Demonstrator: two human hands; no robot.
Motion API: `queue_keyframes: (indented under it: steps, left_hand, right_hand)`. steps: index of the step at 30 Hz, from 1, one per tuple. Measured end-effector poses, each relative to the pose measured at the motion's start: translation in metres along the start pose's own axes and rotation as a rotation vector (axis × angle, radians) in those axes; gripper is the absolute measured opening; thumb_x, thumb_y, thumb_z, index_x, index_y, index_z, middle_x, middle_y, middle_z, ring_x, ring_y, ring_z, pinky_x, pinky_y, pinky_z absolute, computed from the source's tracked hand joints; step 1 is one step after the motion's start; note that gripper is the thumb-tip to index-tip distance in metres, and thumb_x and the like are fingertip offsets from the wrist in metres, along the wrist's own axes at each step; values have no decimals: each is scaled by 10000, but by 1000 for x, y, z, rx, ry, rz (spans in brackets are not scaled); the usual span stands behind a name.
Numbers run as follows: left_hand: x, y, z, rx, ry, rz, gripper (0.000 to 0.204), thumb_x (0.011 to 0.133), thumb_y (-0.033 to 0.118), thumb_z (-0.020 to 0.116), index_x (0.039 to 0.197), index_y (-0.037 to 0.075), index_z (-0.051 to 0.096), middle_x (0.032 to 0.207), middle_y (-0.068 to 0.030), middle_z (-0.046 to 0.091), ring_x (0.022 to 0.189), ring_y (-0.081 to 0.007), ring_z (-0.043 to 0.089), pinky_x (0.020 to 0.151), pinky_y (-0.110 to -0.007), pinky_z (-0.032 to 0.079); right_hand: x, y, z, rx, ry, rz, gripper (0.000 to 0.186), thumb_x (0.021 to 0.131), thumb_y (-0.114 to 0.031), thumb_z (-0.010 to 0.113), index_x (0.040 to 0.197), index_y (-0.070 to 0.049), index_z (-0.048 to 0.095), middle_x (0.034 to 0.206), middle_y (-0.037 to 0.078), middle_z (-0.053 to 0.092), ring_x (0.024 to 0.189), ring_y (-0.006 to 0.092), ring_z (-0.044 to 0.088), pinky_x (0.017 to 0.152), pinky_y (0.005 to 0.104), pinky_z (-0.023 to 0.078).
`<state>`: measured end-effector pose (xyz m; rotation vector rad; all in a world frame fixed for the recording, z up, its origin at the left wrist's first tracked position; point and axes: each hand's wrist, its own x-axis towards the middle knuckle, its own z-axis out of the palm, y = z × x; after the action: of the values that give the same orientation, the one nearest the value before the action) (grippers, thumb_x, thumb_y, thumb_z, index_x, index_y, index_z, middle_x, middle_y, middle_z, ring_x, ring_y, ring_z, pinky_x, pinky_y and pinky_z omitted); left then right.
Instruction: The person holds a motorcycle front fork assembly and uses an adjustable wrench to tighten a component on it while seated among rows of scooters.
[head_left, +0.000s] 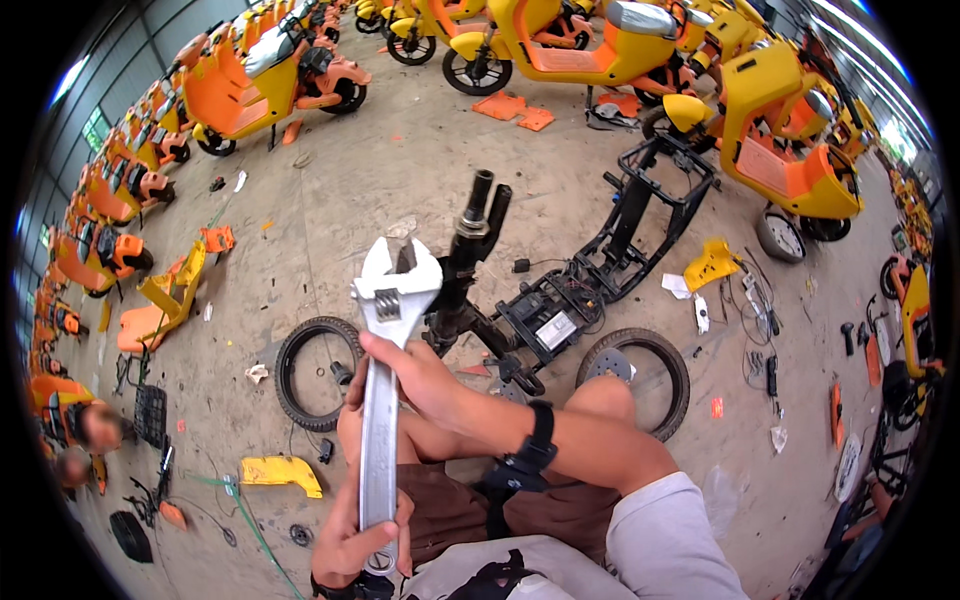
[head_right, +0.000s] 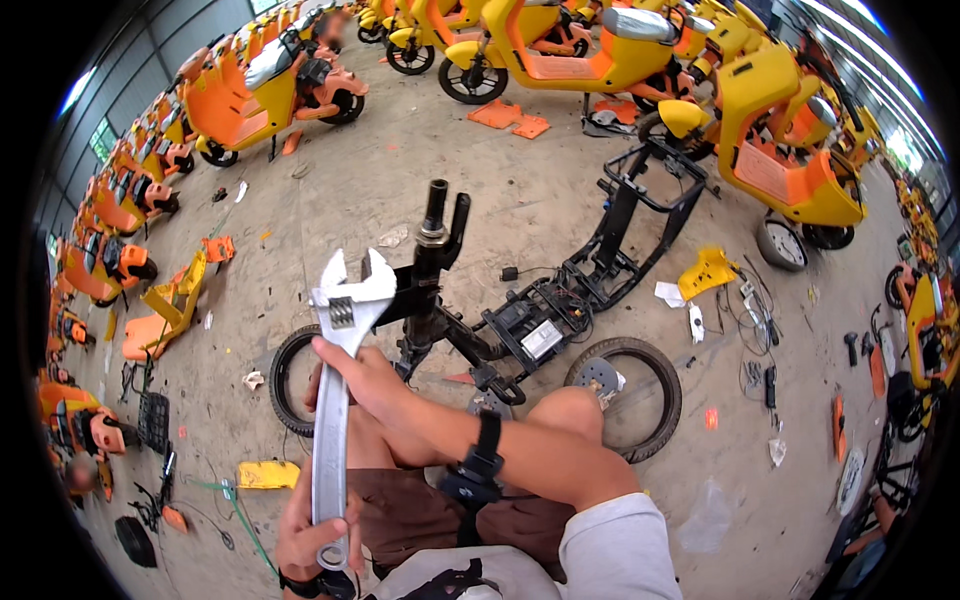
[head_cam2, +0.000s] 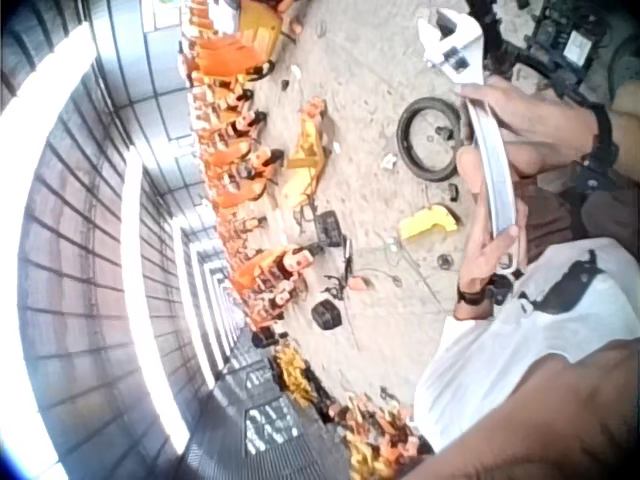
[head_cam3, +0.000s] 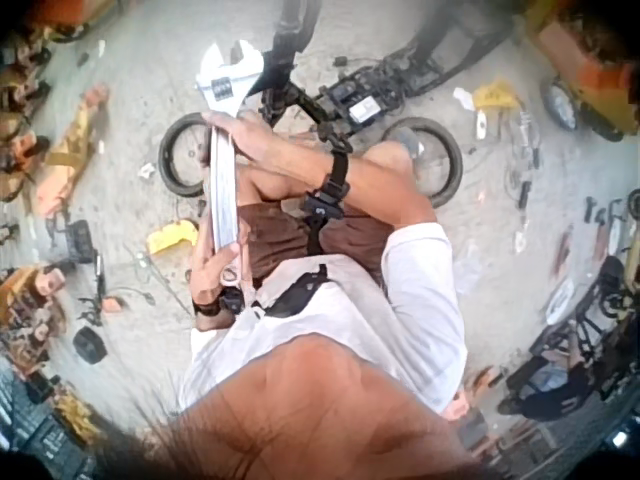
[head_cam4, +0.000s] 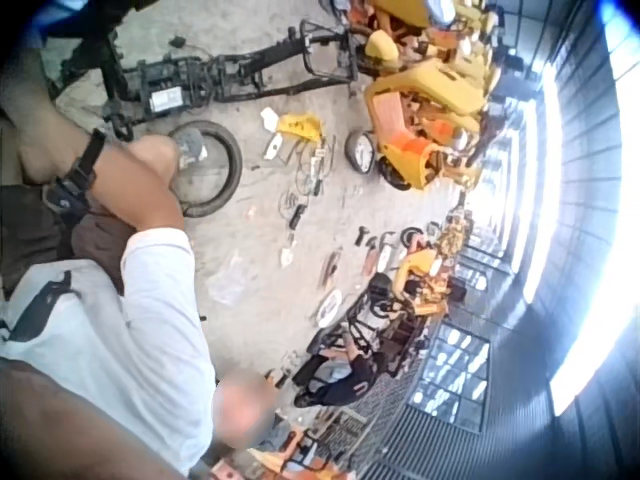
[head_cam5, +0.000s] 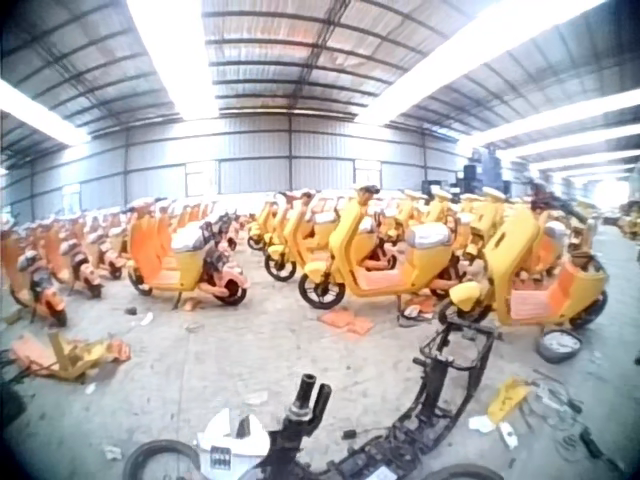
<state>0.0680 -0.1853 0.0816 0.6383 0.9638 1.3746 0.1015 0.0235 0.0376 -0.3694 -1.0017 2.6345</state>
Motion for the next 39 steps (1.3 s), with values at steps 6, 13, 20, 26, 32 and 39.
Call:
queue_keyframes:
  steps: [6,13,20,26,32,39]
  left_hand:
    - [28,-46,-24,352,-42,-50,796,896,-73,487,1509,109,12,1092,-185,534,697,-208,639,640,-314,534]
    - [77,-68,-8,446,-141,70,592,917,37,594,1427,-17,299,1031,-133,625,863,-177,645,783,-310,530]
    - [138,-42,-22,508,267,403,462,928,70,583,1343,-46,417,1037,-113,627,960,-172,611,860,-304,488]
    - [230,0,-53,1097,583,833,665,831,165,716,1371,-32,381,1218,-174,553,1109,-255,542,989,-368,406]
    - [266,7,-49,908,579,583,615,771,251,787,1247,-18,505,946,-116,646,834,-181,601,775,-315,485]
    - [270,3,-45,828,615,661,440,767,195,801,1082,-12,573,812,-59,657,731,-102,584,687,-260,488]
  right_hand:
    - [-34,-16,-8,-263,292,-63,258,936,-225,600,1011,-8,483,741,108,620,613,190,630,549,304,514]
    - [-64,-37,-26,-239,436,-182,228,906,-91,603,1016,-25,415,610,57,527,418,156,529,389,298,437]
    - [-81,-55,-42,-260,394,-175,233,922,-122,597,1044,-18,428,568,51,509,391,149,516,360,296,428]
    - [-82,-73,-53,-190,396,-85,232,960,-229,535,1071,-45,447,580,63,507,402,175,505,369,317,433]
    - [-79,-84,-65,-194,364,-35,233,963,-253,505,1073,-51,469,585,75,517,387,191,495,376,322,418]
    - [-73,-87,-72,-189,365,3,237,962,-264,498,1069,-54,479,590,75,519,385,194,494,375,323,413]
